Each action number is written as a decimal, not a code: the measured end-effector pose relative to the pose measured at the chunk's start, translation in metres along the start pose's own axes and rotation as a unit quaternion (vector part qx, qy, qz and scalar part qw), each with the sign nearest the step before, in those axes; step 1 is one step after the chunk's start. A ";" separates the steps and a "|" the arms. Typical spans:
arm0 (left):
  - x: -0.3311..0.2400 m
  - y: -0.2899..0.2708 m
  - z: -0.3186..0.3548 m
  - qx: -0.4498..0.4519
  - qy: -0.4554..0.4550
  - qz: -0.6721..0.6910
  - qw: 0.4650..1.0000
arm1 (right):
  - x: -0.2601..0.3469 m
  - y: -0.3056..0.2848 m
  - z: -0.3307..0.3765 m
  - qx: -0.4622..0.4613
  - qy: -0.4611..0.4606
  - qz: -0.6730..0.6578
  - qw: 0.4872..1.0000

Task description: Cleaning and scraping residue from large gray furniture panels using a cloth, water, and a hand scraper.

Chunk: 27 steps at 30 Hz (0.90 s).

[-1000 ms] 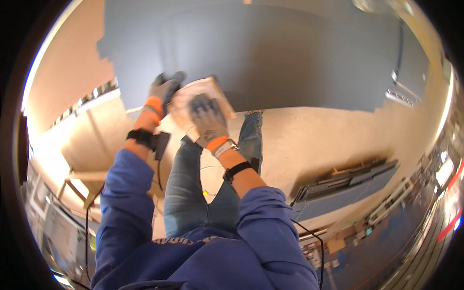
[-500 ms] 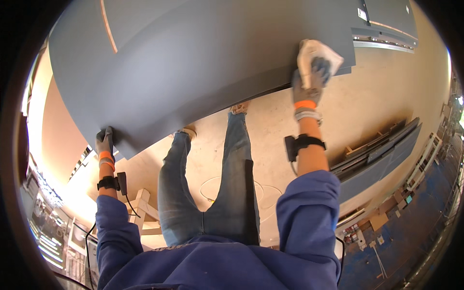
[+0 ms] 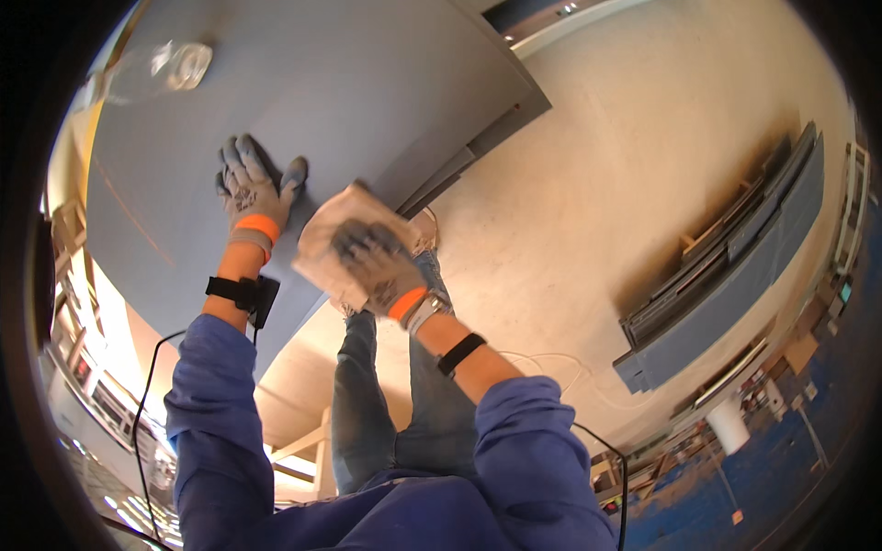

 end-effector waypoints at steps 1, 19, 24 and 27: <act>-0.003 0.003 -0.002 0.041 -0.021 -0.062 0.997 | -0.021 -0.020 -0.006 0.069 0.102 -0.017 0.992; -0.023 -0.015 -0.015 0.248 -0.106 -0.122 0.955 | -0.027 -0.042 -0.025 0.096 0.271 -0.002 0.958; -0.030 -0.016 -0.021 0.260 -0.115 -0.135 0.949 | 0.013 -0.018 -0.015 0.011 0.142 -0.039 0.989; -0.021 -0.016 -0.017 0.302 -0.101 -0.151 0.936 | -0.053 -0.075 -0.033 0.064 0.333 0.167 0.926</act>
Point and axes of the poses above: each hand's wrist, its own z-axis away from the middle knuckle, its own y-axis out of the palm, x = y × z, the point moved 1 cm from there along -z, towards the middle knuckle, and after that the axes turned 8 degrees about x, right-handed, at the moved point
